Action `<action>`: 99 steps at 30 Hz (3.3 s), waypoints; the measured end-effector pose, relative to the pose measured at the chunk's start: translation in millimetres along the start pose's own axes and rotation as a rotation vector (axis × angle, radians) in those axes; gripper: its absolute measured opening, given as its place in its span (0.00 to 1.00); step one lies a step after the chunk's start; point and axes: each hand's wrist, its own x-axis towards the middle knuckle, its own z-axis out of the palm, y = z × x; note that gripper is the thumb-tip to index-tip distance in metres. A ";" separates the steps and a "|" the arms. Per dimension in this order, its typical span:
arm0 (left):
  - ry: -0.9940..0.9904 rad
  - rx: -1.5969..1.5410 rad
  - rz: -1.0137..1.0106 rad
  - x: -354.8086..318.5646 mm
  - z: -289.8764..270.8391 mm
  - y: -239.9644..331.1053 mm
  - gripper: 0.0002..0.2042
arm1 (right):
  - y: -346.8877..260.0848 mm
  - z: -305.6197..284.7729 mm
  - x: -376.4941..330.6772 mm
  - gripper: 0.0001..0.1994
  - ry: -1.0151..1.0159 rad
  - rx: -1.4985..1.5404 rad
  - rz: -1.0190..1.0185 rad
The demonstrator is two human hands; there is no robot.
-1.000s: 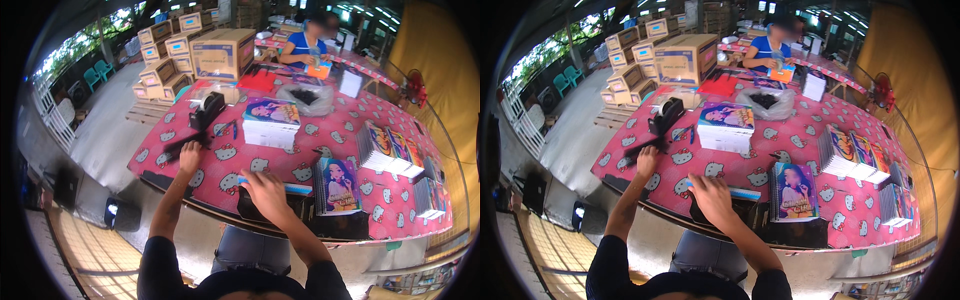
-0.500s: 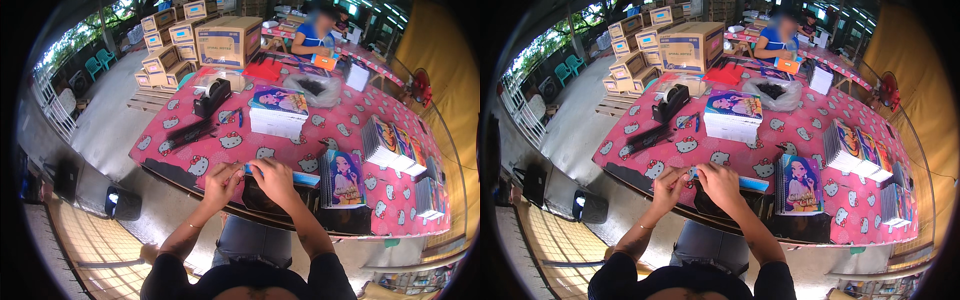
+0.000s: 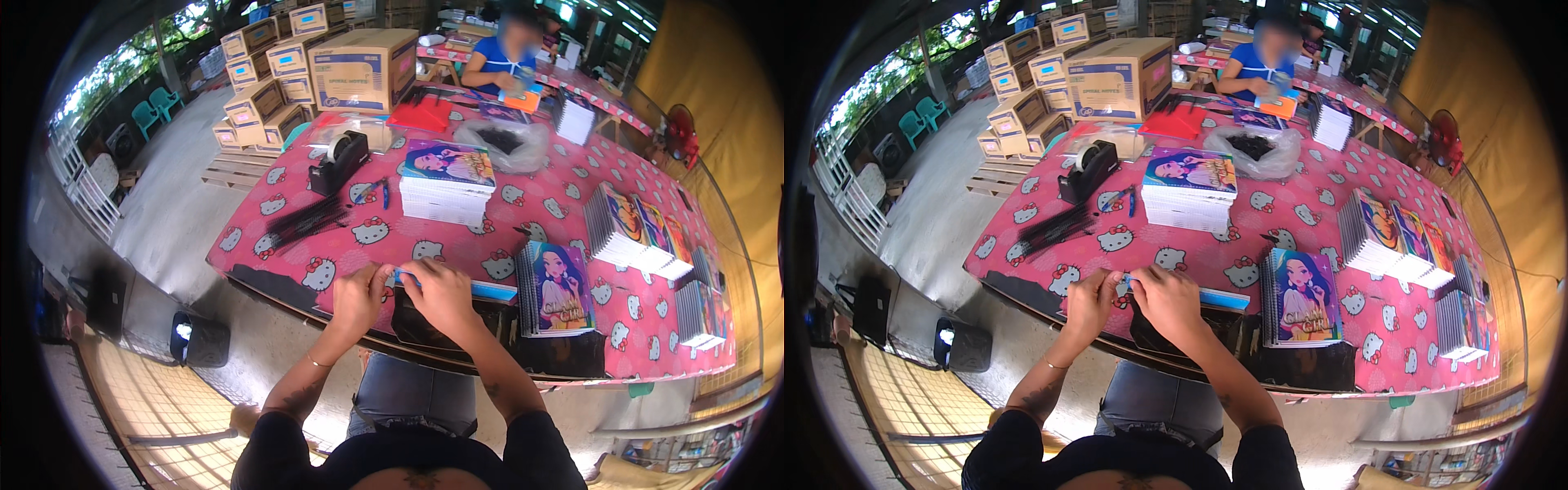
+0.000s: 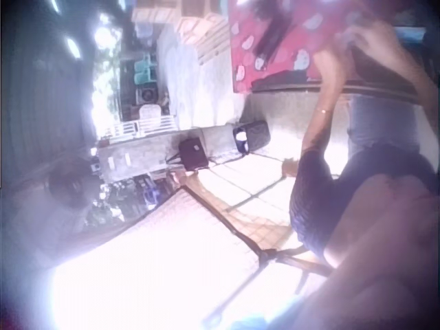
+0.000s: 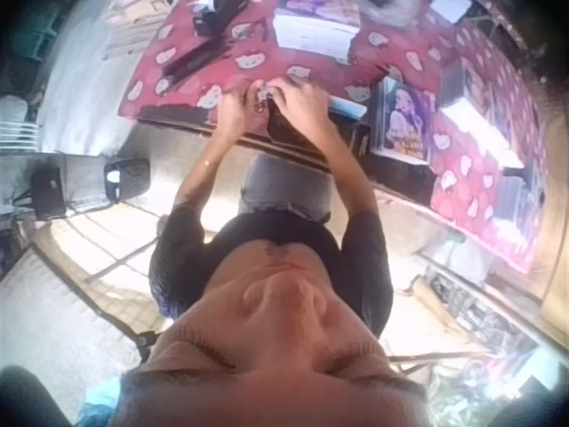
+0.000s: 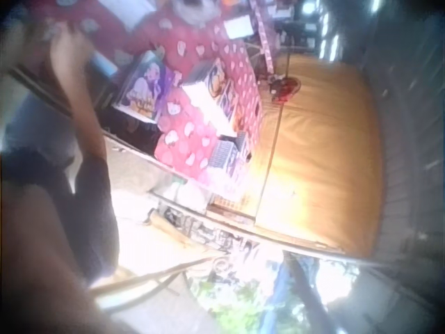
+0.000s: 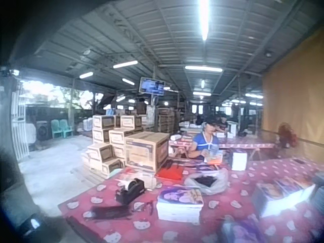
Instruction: The person picks up spiral notebooks one at a time, aligns the covers, and places them into stacks on a table.
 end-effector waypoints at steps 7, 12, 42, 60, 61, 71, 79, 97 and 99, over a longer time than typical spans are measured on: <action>-0.058 -0.004 -0.043 9.0 -8.8 -1.2 0.12 | -1.6 1.4 -1.7 0.05 -0.031 0.012 0.022; -0.070 -0.198 0.009 2.4 -10.0 14.6 0.08 | 1.6 1.5 -4.0 0.06 -0.023 0.005 0.058; -0.075 -0.041 0.240 20.9 -12.4 -9.7 0.08 | 1.5 -7.3 1.5 0.07 -0.152 0.132 0.119; -0.378 0.520 0.382 36.4 -9.4 11.4 0.33 | 24.8 -33.3 1.8 0.07 -0.258 0.053 0.099; -0.299 0.590 0.394 23.6 -0.4 10.9 0.36 | 24.2 -31.2 0.5 0.07 -0.252 0.066 0.100; -0.218 0.647 0.360 -32.1 40.1 -10.9 0.46 | 23.0 -44.7 -12.2 0.11 -0.231 0.055 0.042; -0.220 0.656 0.502 -39.3 45.2 -13.2 0.42 | 37.4 -61.8 -36.5 0.10 -0.169 -0.023 0.084; -0.239 0.612 0.641 -30.0 51.1 -6.8 0.40 | 40.3 -53.0 -32.5 0.18 -0.209 -0.027 0.079; -0.093 0.827 0.541 28.3 45.6 13.2 0.42 | 32.7 -65.9 -30.2 0.26 -0.261 -0.079 0.091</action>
